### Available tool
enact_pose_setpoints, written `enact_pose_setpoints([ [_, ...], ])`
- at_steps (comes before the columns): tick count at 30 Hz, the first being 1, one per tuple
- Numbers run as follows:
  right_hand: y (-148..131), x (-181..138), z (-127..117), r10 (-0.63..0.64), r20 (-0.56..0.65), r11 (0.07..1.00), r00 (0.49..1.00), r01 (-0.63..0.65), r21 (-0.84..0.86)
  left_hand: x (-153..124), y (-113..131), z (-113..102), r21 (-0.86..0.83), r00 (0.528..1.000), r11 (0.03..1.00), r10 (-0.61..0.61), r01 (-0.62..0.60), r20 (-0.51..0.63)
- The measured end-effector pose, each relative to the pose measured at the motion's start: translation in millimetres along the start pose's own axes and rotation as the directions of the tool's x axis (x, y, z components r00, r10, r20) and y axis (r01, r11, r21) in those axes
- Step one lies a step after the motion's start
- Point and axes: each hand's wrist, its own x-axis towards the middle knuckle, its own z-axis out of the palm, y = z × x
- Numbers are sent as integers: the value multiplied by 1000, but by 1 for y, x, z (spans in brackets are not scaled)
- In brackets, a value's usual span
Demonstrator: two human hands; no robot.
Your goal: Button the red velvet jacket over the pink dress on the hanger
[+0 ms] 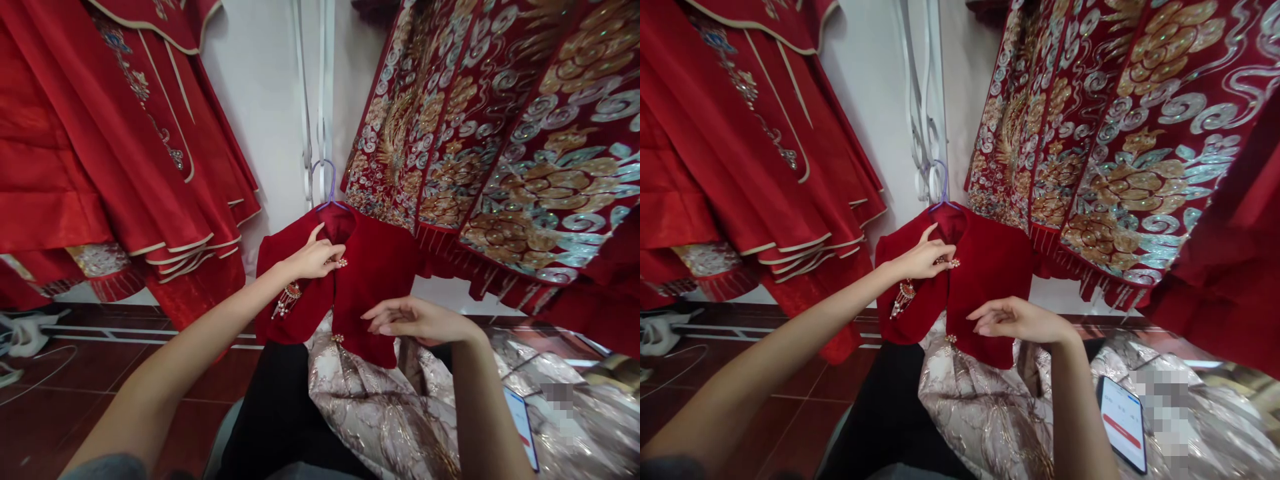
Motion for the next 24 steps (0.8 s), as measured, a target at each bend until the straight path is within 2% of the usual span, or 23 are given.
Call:
enact_pose_setpoints([
  [2,-1,7,5,-45,-85,999,995,43,-22,0,2,0,51,1000,999,13,-12,-19],
  [4,-3,20,9,-128,-246,992,961,120,-46,-1,4,0,134,999,991,7,-1,-41],
  [5,-6,29,11,-176,-359,984,916,168,-55,-1,5,1,179,999,984,0,7,-43],
  [6,-10,40,13,-223,-489,973,843,219,-67,-1,6,1,222,999,975,-10,17,-34],
  [8,-19,67,16,-287,-711,946,643,305,-106,-2,7,2,300,998,952,-65,61,3],
  [9,-24,82,17,-311,-779,932,544,333,-140,-3,7,3,333,993,938,-111,94,31],
  [10,-29,98,18,-335,-787,925,518,339,-171,-4,7,3,362,984,923,-166,130,71],
  [11,-32,113,19,-349,-774,926,528,320,-199,-5,6,2,390,966,906,-228,166,119],
  [13,-33,139,23,-280,-764,960,581,163,-228,-10,2,0,442,921,872,-329,211,209],
  [14,-31,149,25,-231,-785,966,575,36,-258,-13,-1,-1,460,903,859,-360,224,234],
  [16,-20,158,27,-187,-856,924,482,-211,-320,-22,-9,-3,476,887,838,-407,266,220],
  [18,-7,156,25,-216,-896,844,387,-388,-371,-31,-19,-5,487,877,816,-444,311,182],
  [21,7,140,10,-271,-897,725,349,-539,-429,-45,-32,-7,520,850,778,-498,352,170],
  [24,5,125,-12,-283,-903,647,322,-631,-428,-53,-36,-10,509,837,762,-530,399,137],
])
